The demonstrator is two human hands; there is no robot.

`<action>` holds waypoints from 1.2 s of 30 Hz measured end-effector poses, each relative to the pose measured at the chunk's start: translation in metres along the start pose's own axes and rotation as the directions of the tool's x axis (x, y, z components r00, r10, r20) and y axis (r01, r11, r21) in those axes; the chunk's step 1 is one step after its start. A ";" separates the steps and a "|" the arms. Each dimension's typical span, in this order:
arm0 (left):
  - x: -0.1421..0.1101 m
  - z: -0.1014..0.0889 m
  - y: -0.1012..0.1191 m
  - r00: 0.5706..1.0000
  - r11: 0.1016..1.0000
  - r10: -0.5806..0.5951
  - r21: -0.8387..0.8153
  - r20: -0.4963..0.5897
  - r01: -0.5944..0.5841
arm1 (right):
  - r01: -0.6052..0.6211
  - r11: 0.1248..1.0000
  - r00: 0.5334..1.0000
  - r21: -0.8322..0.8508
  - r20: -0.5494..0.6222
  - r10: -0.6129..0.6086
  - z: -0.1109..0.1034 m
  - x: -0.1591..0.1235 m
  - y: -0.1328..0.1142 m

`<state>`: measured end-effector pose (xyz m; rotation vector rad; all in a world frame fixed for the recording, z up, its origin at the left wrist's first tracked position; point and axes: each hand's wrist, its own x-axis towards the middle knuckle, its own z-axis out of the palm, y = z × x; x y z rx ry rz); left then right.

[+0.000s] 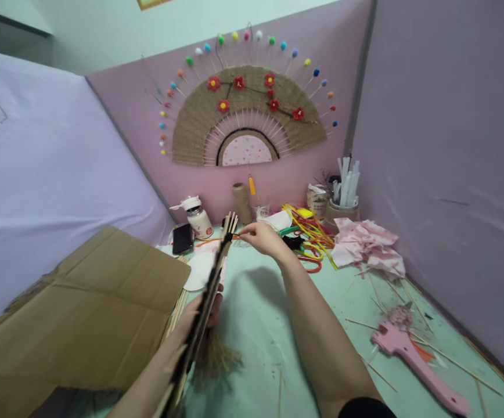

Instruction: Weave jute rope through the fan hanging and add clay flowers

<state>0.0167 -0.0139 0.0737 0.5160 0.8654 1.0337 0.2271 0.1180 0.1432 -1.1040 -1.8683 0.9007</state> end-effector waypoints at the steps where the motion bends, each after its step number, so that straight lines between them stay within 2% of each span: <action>1: 0.001 -0.002 0.000 0.998 0.999 0.036 0.009 -0.046 -0.035 | -0.007 1.000 1.000 0.024 -0.014 0.007 -0.001 0.001 0.002; 3: 0.002 -0.003 0.001 0.982 0.989 0.139 0.061 -0.131 -0.132 | -0.012 0.998 0.999 0.055 -0.030 0.014 -0.004 0.002 0.006; 6: -0.001 -0.002 0.006 0.959 0.961 0.248 0.159 -0.134 -0.226 | -0.005 0.998 0.999 0.059 -0.032 0.007 -0.009 0.004 0.010; 10: -0.007 -0.004 0.010 0.965 0.937 0.256 0.263 -0.065 -0.231 | -0.010 0.999 0.998 0.043 -0.056 0.013 -0.019 0.001 0.013; 14: -0.012 -0.008 0.009 0.955 0.885 0.296 0.366 0.037 -0.288 | -0.013 0.999 0.997 0.037 -0.077 0.016 -0.030 -0.007 0.009; 18: -0.013 -0.009 0.009 0.949 0.855 0.302 0.413 0.095 -0.313 | -0.037 0.993 0.998 0.108 -0.048 0.042 -0.038 -0.013 0.003; 23: -0.013 -0.009 0.011 0.942 0.838 0.316 0.431 0.115 -0.334 | -0.060 0.981 0.997 0.187 0.061 0.049 -0.042 -0.016 0.003; 30: -0.020 -0.001 0.016 0.937 0.820 0.331 0.458 0.108 -0.343 | -0.061 0.987 0.981 0.147 0.193 0.032 -0.046 -0.020 0.008; 36: -0.022 0.004 0.019 0.934 0.821 0.346 0.453 0.088 -0.347 | -0.076 0.978 0.978 0.193 0.206 0.036 -0.050 -0.022 0.011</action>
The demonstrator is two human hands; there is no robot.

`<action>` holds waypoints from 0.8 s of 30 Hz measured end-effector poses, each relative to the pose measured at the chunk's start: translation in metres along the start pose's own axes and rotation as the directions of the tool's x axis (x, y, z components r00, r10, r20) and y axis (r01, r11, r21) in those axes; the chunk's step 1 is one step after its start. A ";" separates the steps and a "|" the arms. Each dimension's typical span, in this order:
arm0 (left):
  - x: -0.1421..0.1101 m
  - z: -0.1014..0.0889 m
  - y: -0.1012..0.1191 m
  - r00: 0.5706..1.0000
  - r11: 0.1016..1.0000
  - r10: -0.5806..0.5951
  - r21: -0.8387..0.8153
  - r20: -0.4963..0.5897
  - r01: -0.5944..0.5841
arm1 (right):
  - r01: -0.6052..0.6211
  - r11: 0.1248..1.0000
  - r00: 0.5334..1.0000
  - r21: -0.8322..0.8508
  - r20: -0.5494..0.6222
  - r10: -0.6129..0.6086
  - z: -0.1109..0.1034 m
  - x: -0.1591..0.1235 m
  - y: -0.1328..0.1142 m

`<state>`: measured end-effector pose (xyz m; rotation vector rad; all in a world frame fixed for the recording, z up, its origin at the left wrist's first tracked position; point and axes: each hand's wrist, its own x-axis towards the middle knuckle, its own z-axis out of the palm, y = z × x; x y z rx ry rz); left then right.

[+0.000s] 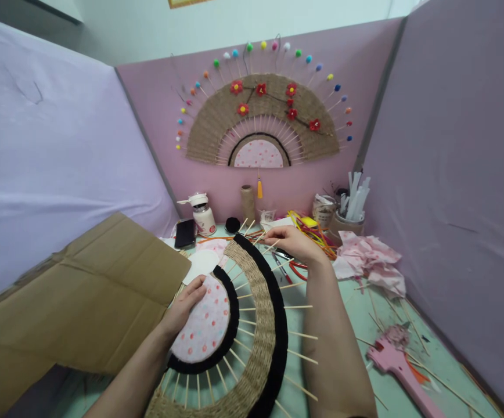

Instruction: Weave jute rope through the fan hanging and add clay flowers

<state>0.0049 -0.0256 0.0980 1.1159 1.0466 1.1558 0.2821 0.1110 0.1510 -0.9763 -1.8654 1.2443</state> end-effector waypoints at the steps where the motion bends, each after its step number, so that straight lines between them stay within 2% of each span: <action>1: 0.000 0.000 0.000 1.000 1.000 0.002 0.007 0.002 -0.002 | 0.000 1.000 1.000 0.010 -0.019 0.000 -0.001 0.000 0.000; 8: 0.002 0.000 -0.004 1.000 0.999 0.004 0.054 0.022 -0.005 | -0.006 0.999 0.971 0.036 -0.240 0.014 -0.008 -0.003 -0.002; 11: 0.003 0.000 -0.004 1.000 0.998 -0.004 0.063 0.005 0.004 | 0.003 1.000 0.957 0.027 -0.289 0.005 -0.007 -0.005 -0.006; 15: 0.003 0.000 -0.001 1.000 0.998 -0.009 0.061 0.001 0.009 | 0.036 0.999 0.955 0.037 -0.294 -0.024 -0.005 -0.008 -0.012; 20: 0.003 -0.001 0.002 0.999 1.000 -0.026 -0.004 -0.044 0.026 | 0.083 0.990 0.983 0.112 -0.175 -0.063 -0.003 -0.010 -0.015; 24: 0.001 -0.004 0.001 0.997 0.997 -0.035 -0.074 -0.064 0.030 | 0.097 0.970 0.984 0.222 -0.166 -0.060 -0.001 -0.007 -0.012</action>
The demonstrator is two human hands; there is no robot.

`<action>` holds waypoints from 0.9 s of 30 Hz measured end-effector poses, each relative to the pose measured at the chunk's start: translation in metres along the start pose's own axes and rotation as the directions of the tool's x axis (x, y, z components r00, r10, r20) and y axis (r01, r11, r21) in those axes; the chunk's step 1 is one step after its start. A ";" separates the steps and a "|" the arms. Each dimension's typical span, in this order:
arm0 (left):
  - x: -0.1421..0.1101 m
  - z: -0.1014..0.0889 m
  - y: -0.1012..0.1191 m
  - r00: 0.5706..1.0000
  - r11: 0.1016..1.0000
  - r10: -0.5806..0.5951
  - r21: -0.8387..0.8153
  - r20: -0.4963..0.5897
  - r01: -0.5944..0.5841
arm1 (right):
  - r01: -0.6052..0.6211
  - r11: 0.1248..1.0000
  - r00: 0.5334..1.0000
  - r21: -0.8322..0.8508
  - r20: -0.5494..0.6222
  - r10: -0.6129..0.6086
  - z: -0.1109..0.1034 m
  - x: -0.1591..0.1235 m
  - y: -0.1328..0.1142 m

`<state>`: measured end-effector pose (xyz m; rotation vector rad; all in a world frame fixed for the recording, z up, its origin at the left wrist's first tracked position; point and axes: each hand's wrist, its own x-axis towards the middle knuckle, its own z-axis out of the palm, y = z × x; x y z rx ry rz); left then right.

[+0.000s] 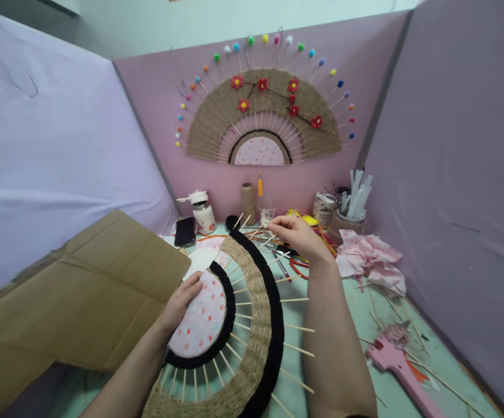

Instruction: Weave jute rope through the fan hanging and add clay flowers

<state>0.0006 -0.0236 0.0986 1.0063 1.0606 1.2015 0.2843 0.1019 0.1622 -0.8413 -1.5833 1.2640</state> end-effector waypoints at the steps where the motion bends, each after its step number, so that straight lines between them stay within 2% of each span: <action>1: 0.000 -0.001 -0.001 1.000 1.000 -0.003 -0.015 0.002 0.003 | -0.006 1.000 1.000 0.028 0.004 0.006 0.000 0.001 0.001; 4: 0.000 -0.004 -0.003 1.000 0.999 0.002 -0.049 -0.006 -0.002 | -0.030 0.998 0.999 0.053 0.017 0.029 0.003 0.002 0.001; 8: 0.001 -0.005 -0.005 0.998 0.997 0.019 -0.073 -0.066 -0.024 | -0.026 0.999 0.999 -0.023 0.034 0.027 0.012 0.003 -0.002; 13: 0.002 -0.004 -0.005 0.994 0.997 0.032 -0.070 -0.109 -0.040 | -0.009 0.994 0.986 -0.110 0.163 0.026 0.025 0.003 -0.006; 15: 0.002 -0.003 -0.005 0.992 0.997 0.043 -0.060 -0.118 -0.050 | -0.018 0.994 0.983 -0.112 0.181 0.038 0.027 0.003 -0.007; 21: 0.005 -0.004 -0.005 0.979 0.994 0.091 -0.051 -0.185 -0.102 | -0.037 0.995 0.984 -0.091 0.173 0.052 0.022 0.003 -0.006; 27: 0.005 -0.003 -0.003 0.968 0.990 0.086 -0.086 -0.236 -0.109 | -0.045 0.995 0.996 -0.092 0.070 0.052 0.016 0.004 -0.001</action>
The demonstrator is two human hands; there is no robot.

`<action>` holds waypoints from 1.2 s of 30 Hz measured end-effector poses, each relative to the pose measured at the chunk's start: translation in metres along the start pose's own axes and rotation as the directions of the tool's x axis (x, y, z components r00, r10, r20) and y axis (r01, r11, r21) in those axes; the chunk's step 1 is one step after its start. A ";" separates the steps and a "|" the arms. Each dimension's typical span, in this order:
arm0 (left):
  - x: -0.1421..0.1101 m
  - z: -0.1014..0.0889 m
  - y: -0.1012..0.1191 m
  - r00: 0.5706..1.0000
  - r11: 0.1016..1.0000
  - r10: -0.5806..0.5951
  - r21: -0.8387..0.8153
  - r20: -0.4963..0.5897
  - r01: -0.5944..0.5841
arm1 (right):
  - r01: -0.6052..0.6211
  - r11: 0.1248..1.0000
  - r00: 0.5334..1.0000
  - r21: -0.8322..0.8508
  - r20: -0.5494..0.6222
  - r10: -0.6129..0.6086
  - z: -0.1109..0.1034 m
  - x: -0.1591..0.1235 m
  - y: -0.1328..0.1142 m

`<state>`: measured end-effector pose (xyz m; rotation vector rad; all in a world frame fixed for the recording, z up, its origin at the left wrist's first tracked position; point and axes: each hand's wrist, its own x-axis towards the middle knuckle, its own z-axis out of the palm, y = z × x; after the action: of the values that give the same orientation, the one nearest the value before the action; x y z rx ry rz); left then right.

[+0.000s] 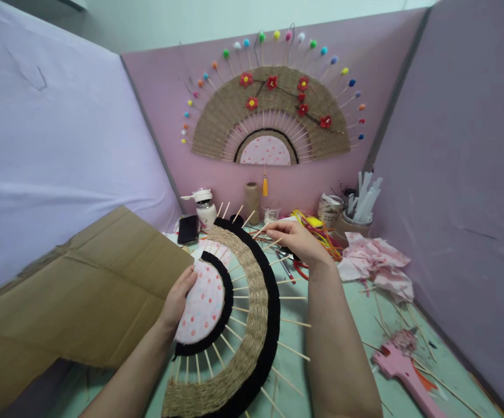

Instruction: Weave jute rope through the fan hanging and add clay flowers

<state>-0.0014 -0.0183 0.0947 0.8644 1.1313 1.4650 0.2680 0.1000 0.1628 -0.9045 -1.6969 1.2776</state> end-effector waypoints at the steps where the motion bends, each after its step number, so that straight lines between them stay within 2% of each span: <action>1: 0.000 0.000 0.000 1.000 1.000 0.004 0.006 0.000 -0.004 | -0.001 1.000 1.000 0.006 -0.013 0.001 -0.001 0.000 0.001; 8: 0.002 -0.002 -0.003 1.000 0.998 0.030 0.061 0.005 -0.030 | 0.005 0.998 0.999 0.066 -0.055 -0.001 -0.010 0.001 0.009; 13: 0.003 0.000 -0.005 1.000 0.998 0.024 0.064 0.004 -0.024 | 0.066 0.992 0.981 0.110 -0.189 -0.044 -0.016 0.004 0.014; 16: 0.004 -0.001 -0.007 1.000 0.997 0.021 0.073 0.003 -0.021 | 0.092 0.988 0.972 0.127 -0.227 -0.062 -0.016 0.005 0.013; 21: 0.004 -0.001 -0.007 1.000 0.998 0.023 0.063 0.001 -0.023 | 0.091 0.988 0.981 0.121 -0.183 -0.068 -0.014 0.002 0.010; 26: 0.003 0.002 -0.002 0.999 0.999 0.026 0.022 -0.036 -0.025 | 0.025 0.997 0.994 0.078 -0.106 -0.017 -0.014 0.000 0.010; 36: 0.002 0.004 -0.001 0.993 0.998 0.027 -0.056 -0.113 -0.033 | 0.000 0.996 0.996 0.084 -0.087 0.008 -0.004 0.001 0.005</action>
<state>0.0025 -0.0152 0.0946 0.7699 1.1572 1.5799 0.2719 0.1036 0.1589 -0.9015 -1.5624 1.2838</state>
